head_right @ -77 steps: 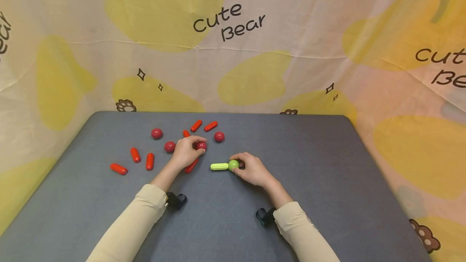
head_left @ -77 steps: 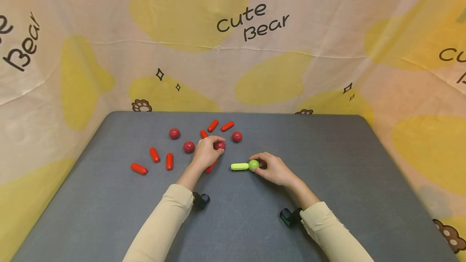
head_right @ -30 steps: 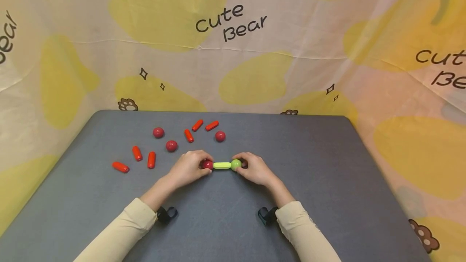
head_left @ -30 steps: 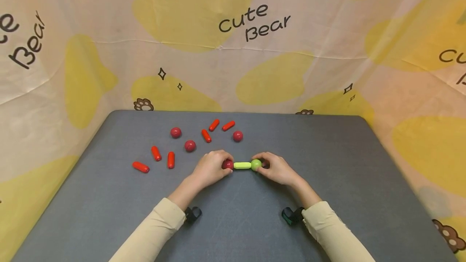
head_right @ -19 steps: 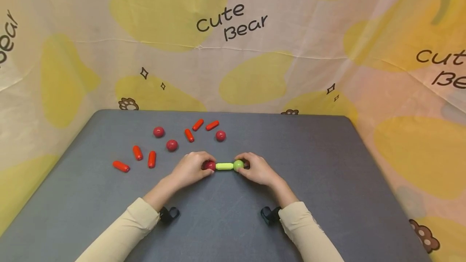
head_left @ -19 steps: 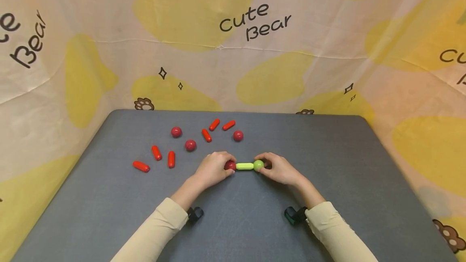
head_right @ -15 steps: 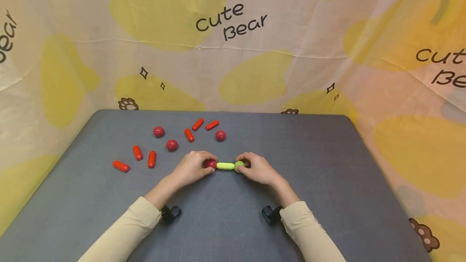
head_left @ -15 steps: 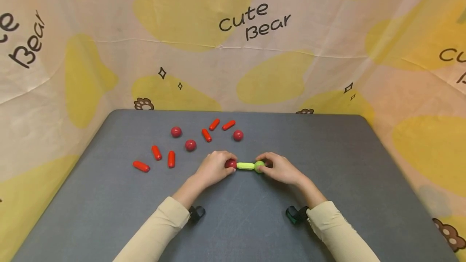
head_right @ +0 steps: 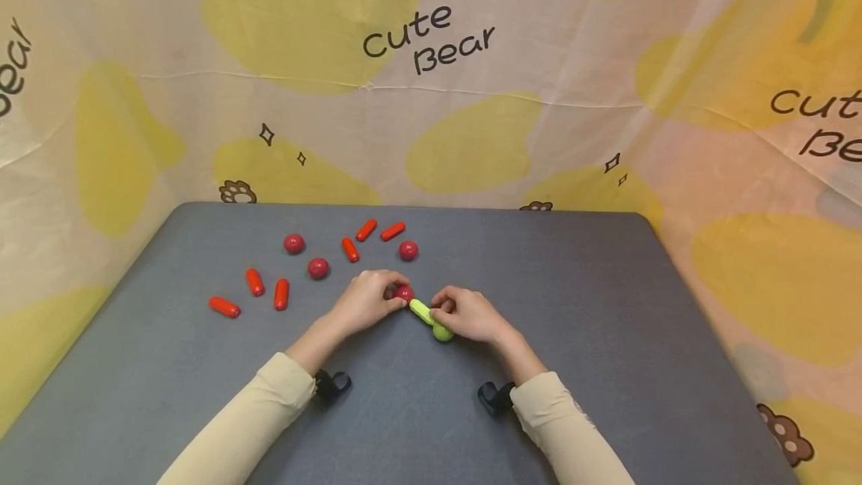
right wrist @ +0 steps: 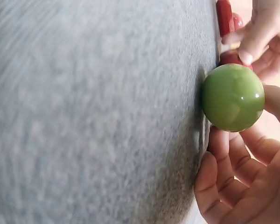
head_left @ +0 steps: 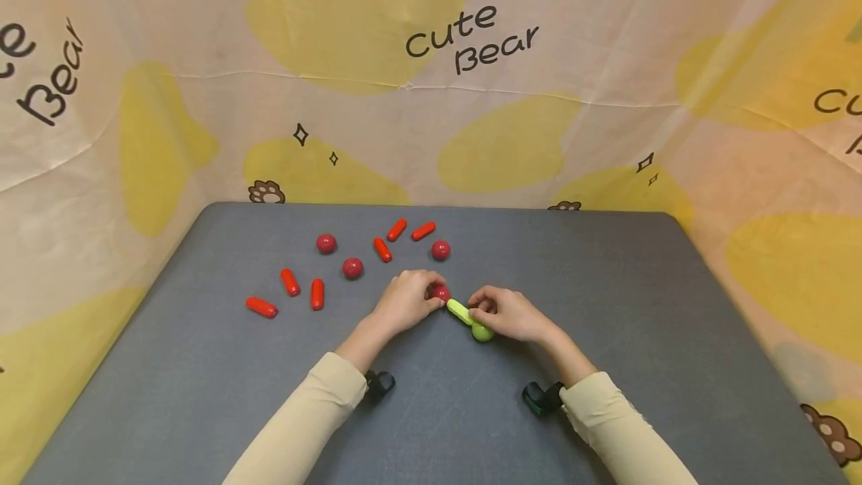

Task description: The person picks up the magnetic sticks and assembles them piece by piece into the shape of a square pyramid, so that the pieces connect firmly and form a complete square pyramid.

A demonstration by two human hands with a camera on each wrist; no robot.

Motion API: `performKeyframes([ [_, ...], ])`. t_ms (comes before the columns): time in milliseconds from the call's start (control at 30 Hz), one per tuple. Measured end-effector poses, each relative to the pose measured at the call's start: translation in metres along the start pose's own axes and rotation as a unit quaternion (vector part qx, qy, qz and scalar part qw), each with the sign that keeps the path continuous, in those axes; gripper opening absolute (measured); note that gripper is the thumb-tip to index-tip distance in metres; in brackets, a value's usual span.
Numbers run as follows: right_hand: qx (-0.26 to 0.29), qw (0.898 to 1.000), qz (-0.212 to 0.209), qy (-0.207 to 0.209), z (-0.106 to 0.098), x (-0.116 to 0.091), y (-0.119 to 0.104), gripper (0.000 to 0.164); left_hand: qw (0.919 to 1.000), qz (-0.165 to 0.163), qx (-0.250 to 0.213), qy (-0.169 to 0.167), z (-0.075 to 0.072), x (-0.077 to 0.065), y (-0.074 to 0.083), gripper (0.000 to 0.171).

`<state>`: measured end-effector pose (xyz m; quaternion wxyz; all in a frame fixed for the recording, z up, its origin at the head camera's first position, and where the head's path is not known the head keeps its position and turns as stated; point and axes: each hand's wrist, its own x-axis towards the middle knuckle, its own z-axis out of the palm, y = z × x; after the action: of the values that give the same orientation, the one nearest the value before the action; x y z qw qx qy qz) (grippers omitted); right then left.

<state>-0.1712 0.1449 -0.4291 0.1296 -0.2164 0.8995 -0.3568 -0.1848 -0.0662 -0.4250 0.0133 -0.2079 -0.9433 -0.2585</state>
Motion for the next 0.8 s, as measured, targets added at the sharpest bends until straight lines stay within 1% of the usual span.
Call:
performKeyframes([
  [167,-0.008,1.0,0.008,-0.012,0.003,0.001,-0.004,0.027,0.9996,0.001,-0.029,-0.005,0.003,0.007,0.002,0.025],
  [367,-0.014,0.999,0.048,0.0,0.005,0.003,-0.009,0.03,0.9984,-0.014,-0.053,-0.015,0.005,0.013,0.005,0.025],
  [500,-0.018,0.997,0.074,0.009,0.009,0.006,-0.011,0.028,0.9976,-0.012,-0.067,-0.013,0.006,0.015,0.005,0.023],
  [600,-0.016,0.997,0.08,0.006,0.012,0.008,-0.012,0.026,0.9971,-0.009,-0.075,-0.01,0.007,0.016,0.005,0.023],
  [800,-0.019,0.997,0.075,0.007,0.013,0.008,-0.014,0.02,0.9962,-0.014,-0.085,-0.012,0.006,0.014,0.004,0.026],
])
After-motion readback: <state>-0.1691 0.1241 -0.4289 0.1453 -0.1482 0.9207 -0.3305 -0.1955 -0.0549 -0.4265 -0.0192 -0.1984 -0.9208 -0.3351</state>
